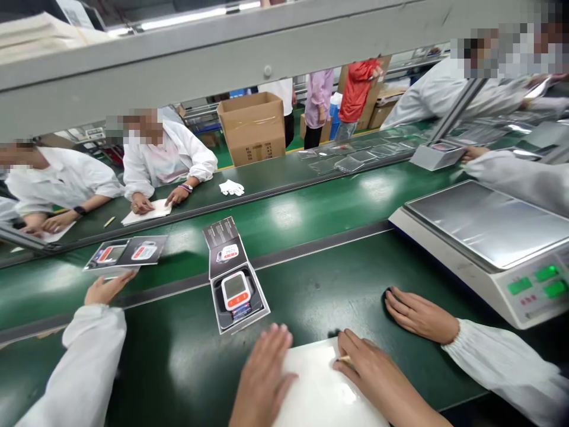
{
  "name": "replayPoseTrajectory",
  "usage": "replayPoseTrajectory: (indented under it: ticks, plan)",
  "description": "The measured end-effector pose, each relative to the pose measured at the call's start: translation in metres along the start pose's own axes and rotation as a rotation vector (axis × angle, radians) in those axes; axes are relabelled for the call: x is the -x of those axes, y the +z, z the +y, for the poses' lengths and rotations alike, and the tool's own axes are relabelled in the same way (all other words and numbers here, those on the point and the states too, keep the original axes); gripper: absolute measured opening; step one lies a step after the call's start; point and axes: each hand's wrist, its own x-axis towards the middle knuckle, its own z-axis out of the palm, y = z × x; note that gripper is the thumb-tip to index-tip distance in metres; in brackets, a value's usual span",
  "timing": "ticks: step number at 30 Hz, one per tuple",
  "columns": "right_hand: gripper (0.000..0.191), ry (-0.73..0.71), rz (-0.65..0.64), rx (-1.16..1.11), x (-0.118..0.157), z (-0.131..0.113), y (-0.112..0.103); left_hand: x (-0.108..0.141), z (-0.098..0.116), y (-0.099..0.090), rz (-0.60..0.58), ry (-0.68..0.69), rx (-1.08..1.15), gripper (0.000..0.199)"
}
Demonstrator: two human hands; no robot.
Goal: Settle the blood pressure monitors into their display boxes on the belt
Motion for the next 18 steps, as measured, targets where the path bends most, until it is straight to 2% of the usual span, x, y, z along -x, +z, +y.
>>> replayPoseTrajectory:
  ticks: [2, 4, 5, 8, 11, 12, 13, 15, 18]
  plan:
    - [0.020, -0.045, 0.041, 0.050, -0.002, -0.005, 0.007, 0.004, 0.022, 0.018, -0.058, 0.156, 0.054, 0.061]
    - [0.021, -0.062, 0.057, 0.059, -0.002, -0.012, 0.012, 0.006, 0.030, 0.036, -0.002, 0.215, 0.098, 0.064]
    - [0.022, -0.060, 0.048, 0.041, -0.003, -0.014, 0.012, 0.005, 0.027, 0.043, 0.039, 0.211, 0.129, 0.063]
    - [0.021, -0.048, 0.022, -0.111, -0.005, -0.009, 0.002, -0.014, -0.007, 0.052, 0.113, 0.157, 0.230, 0.059]
    - [0.007, -0.012, 0.156, -0.203, -0.010, 0.031, -0.024, -0.048, -0.064, 0.045, 0.093, 0.105, 0.261, 0.056]
    - [0.010, 0.009, 0.221, -0.187, -0.011, 0.050, -0.033, -0.058, -0.083, 0.042, 0.088, 0.102, 0.269, 0.057]
    - [0.021, 0.026, 0.278, -0.165, -0.012, 0.070, -0.041, -0.066, -0.099, 0.039, 0.081, 0.109, 0.285, 0.058]
    - [0.038, 0.012, 0.375, -0.117, -0.013, 0.106, -0.048, -0.073, -0.122, 0.034, 0.079, 0.129, 0.324, 0.067]
    - [0.051, -0.023, 0.437, -0.030, -0.012, 0.135, -0.038, -0.065, -0.130, 0.033, 0.093, 0.132, 0.364, 0.082]
